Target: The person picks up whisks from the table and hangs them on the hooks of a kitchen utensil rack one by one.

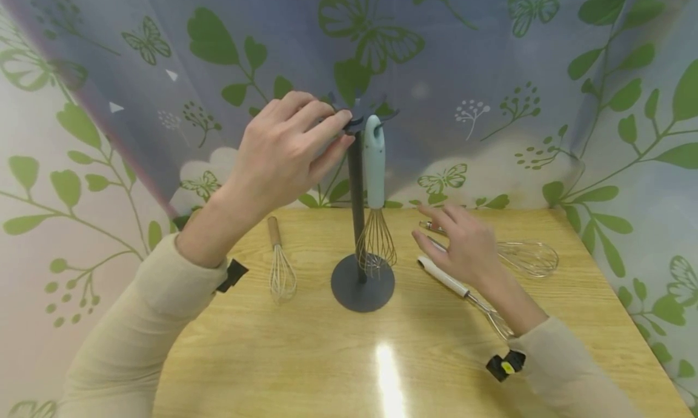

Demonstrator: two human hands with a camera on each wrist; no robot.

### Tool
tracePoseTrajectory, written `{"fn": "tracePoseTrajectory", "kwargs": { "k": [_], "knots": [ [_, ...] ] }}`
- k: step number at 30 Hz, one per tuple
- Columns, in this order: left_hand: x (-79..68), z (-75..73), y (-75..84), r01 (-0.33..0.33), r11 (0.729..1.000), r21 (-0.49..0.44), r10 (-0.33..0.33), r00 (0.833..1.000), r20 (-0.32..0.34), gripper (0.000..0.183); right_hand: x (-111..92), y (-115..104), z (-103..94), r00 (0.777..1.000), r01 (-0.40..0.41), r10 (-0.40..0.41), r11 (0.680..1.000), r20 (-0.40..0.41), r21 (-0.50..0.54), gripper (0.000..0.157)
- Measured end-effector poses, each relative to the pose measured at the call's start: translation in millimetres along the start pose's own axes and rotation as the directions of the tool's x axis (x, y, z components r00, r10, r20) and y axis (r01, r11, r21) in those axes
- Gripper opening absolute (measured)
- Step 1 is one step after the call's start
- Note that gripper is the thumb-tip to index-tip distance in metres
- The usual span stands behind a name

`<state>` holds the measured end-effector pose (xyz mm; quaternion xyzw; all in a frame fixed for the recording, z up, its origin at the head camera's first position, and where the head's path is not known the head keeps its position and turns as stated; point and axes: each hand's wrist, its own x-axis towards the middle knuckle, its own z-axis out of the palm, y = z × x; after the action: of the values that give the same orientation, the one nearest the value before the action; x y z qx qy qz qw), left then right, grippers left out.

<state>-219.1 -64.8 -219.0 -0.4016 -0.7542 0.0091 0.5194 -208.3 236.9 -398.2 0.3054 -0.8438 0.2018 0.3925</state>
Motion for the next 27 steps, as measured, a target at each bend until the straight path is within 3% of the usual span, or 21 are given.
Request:
{"fn": "tracePoseTrajectory", "kwargs": {
  "k": [5,16,27],
  "knots": [
    [-0.2,-0.5,0.0,0.003,1.000,-0.004,-0.003,1.000,0.000,0.034,-9.0,6.3,2.5,0.999,-0.009,0.009,1.000,0.034,-0.016,0.060],
    [0.1,-0.3,-0.6,0.008,1.000,0.000,-0.008,1.000,0.006,0.031,-29.4,24.6,6.1,0.990,0.008,-0.002,0.999,0.141,-0.038,0.041],
    [0.1,-0.2,-0.1,0.007,1.000,0.000,-0.007,1.000,0.003,0.033,-45.4,33.4,5.9,0.943,-0.082,0.110,0.992,0.314,-0.099,0.038]
  ]
}}
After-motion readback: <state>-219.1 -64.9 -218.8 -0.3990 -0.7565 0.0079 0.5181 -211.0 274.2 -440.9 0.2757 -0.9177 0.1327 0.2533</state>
